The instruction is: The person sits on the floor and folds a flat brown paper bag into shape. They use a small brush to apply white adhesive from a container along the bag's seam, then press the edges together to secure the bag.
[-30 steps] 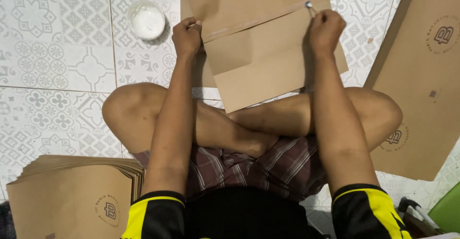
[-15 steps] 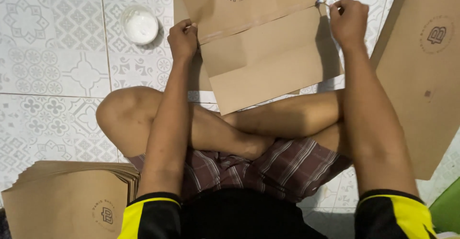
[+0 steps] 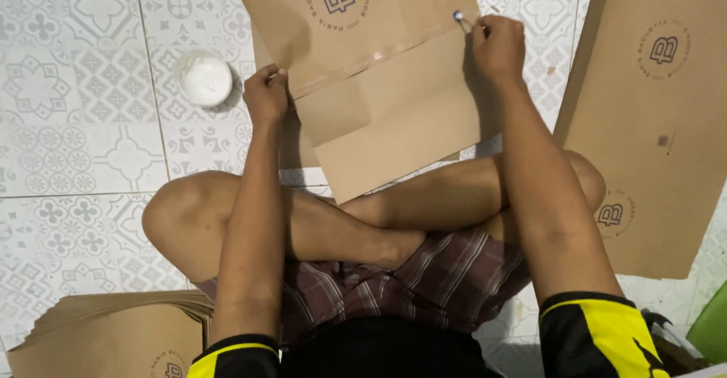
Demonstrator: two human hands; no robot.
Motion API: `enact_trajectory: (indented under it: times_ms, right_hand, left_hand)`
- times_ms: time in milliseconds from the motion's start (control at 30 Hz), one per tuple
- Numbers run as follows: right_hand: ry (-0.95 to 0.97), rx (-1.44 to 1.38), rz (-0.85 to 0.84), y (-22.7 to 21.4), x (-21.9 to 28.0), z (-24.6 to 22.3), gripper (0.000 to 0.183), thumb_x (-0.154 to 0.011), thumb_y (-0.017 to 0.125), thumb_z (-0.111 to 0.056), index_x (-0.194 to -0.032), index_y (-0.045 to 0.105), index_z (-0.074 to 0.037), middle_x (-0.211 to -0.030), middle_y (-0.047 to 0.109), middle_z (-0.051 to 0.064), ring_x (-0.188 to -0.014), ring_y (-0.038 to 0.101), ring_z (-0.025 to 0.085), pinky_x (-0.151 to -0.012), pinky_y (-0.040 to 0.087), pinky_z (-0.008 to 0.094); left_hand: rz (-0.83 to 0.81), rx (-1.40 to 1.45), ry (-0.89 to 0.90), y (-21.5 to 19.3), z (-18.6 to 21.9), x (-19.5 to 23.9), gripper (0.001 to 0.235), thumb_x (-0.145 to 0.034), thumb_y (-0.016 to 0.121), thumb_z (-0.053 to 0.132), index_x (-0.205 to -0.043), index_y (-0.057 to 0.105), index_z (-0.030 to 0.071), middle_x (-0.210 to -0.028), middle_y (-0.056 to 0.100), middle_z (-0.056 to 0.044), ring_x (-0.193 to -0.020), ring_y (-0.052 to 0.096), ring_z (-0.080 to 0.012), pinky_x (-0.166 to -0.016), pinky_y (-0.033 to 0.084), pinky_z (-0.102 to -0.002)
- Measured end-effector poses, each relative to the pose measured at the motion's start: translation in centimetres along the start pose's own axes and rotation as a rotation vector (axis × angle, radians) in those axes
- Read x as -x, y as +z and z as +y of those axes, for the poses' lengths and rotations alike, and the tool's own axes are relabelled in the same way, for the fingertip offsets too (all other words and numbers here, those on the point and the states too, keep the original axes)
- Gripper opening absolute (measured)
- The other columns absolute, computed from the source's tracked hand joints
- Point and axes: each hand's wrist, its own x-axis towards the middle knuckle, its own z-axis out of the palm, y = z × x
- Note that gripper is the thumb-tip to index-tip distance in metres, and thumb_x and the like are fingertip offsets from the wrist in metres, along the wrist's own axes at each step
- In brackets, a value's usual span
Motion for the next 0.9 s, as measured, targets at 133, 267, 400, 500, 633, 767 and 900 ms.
enact_trajectory:
  times_ms: [133, 267, 400, 500, 633, 767, 900]
  right_hand:
    - [0.096, 0.122, -0.007, 0.9, 0.1, 1.6, 0.019, -0.095, 0.062, -0.007, -0.087, 0.079, -0.006, -0.078, 0.072, 0.019, -0.069, 0.068, 0.040, -0.057, 0.052, 0.053]
    - [0.025, 0.213, 0.117, 1.2, -0.2, 3.4, 0.025, -0.099, 0.069, -0.013, -0.075, 0.067, -0.007, -0.069, 0.065, 0.012, -0.061, 0.061, 0.036, -0.049, 0.045, 0.049]
    - [-0.030, 0.138, -0.023, 0.6, 1.0, 2.0, 0.021, -0.100, 0.064, -0.007, -0.081, 0.070, -0.003, -0.072, 0.064, 0.013, -0.064, 0.059, 0.033, -0.053, 0.044, 0.047]
    - [-0.014, 0.192, 0.015, 0.8, 0.6, 2.9, 0.021, -0.101, 0.066, -0.007, -0.081, 0.071, -0.002, -0.073, 0.065, 0.014, -0.063, 0.061, 0.033, -0.052, 0.046, 0.047]
    - [-0.173, 0.197, 0.008, 0.1, 0.8, 1.2, 0.015, -0.098, 0.063, -0.002, -0.086, 0.071, 0.000, -0.082, 0.068, 0.015, -0.072, 0.062, 0.034, -0.061, 0.049, 0.048]
    - [-0.186, 0.264, 0.000, 1.3, 0.5, 2.7, 0.018, -0.102, 0.065, -0.008, -0.087, 0.070, -0.001, -0.080, 0.064, 0.014, -0.069, 0.062, 0.037, -0.053, 0.048, 0.049]
    - [-0.152, 0.218, 0.057, 2.0, 0.4, 3.6, 0.020, -0.101, 0.064, -0.004, -0.082, 0.068, 0.000, -0.076, 0.064, 0.015, -0.066, 0.061, 0.033, -0.053, 0.047, 0.046]
  left_hand:
    - [0.004, 0.011, -0.035, -0.3, 0.5, 0.5, 0.026, -0.090, 0.068, 0.028, -0.110, 0.080, 0.018, -0.097, 0.081, 0.004, -0.093, 0.072, -0.0079, -0.090, 0.052, -0.024]
    - [-0.007, 0.038, -0.013, -0.4, 0.9, 0.8, 0.017, -0.092, 0.067, 0.025, -0.101, 0.080, 0.018, -0.083, 0.075, 0.008, -0.077, 0.062, -0.0053, -0.080, 0.050, -0.024]
    - [-0.009, 0.020, 0.003, -0.7, 0.8, 1.4, 0.012, -0.093, 0.067, 0.025, -0.090, 0.077, 0.019, -0.069, 0.061, 0.010, -0.069, 0.051, -0.0072, -0.075, 0.045, -0.025]
    - [-0.024, 0.047, -0.031, -0.9, 2.3, 2.0, 0.014, -0.094, 0.065, 0.025, -0.093, 0.077, 0.018, -0.070, 0.067, 0.007, -0.060, 0.057, -0.0095, -0.066, 0.052, -0.027]
    - [-0.015, 0.004, -0.013, -0.8, 1.4, 1.2, 0.016, -0.091, 0.065, 0.028, -0.095, 0.078, 0.019, -0.085, 0.077, 0.007, -0.085, 0.067, -0.0089, -0.087, 0.049, -0.026]
    - [-0.008, 0.023, -0.022, -0.6, 1.2, 1.0, 0.019, -0.091, 0.065, 0.028, -0.099, 0.080, 0.019, -0.088, 0.080, 0.006, -0.087, 0.070, -0.0098, -0.089, 0.050, -0.027]
    - [0.008, 0.041, -0.031, -0.4, 0.9, 1.0, 0.020, -0.089, 0.066, 0.028, -0.100, 0.081, 0.019, -0.087, 0.080, 0.004, -0.083, 0.070, -0.0095, -0.084, 0.051, -0.026]
